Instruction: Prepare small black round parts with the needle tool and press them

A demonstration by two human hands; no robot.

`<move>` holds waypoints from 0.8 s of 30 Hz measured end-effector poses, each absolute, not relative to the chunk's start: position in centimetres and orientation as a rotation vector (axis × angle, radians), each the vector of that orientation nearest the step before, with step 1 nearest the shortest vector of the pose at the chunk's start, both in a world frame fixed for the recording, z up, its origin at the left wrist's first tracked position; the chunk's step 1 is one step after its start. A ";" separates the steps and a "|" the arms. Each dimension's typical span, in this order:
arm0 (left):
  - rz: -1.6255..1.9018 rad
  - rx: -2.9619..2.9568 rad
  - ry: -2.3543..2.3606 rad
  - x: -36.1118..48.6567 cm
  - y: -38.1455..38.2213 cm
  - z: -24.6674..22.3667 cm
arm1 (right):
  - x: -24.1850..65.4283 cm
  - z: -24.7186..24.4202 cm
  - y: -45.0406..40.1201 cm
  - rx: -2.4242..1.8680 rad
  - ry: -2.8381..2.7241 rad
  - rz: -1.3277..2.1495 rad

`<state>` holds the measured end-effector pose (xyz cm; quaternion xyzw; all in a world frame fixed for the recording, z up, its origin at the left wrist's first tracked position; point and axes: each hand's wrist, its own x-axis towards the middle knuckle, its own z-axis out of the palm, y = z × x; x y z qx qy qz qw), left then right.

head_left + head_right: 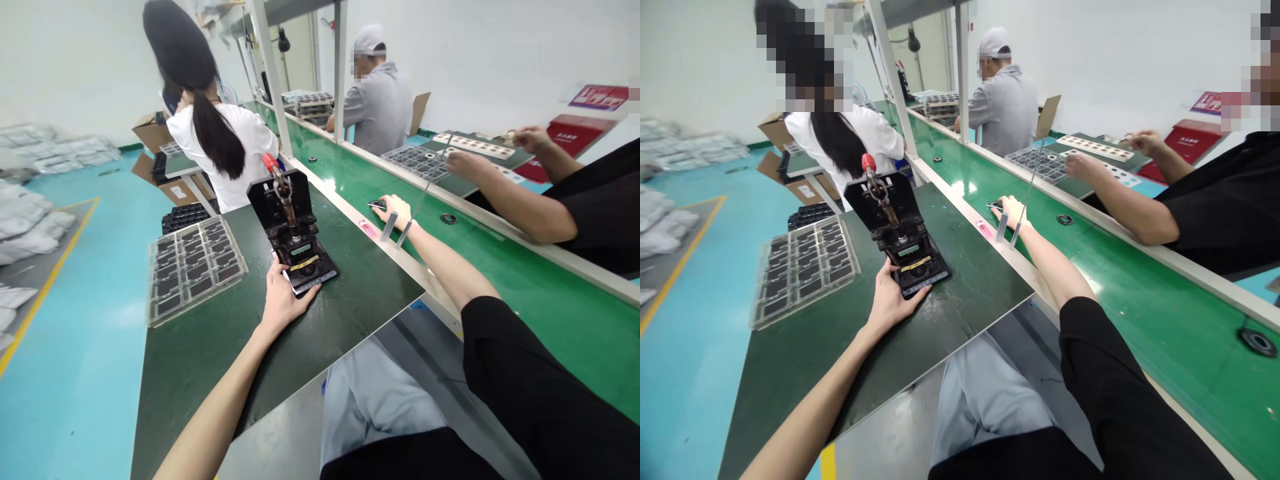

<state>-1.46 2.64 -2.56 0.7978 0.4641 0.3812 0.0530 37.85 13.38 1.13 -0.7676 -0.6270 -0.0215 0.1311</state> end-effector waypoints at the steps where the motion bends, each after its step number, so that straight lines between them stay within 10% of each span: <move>1: 1.168 2.422 1.409 -1.4 2.6 -2.6 | 38.0 1.2 13.4 -2.242 -1.800 -0.062; 17: 1.203 2.566 1.446 -0.8 1.5 -1.9 | 41.8 5.7 1.0 -2.203 -1.498 -0.054; 24: 1.148 2.634 1.134 1.1 -1.4 0.0 | 37.6 6.0 -11.0 -1.471 -2.018 -0.488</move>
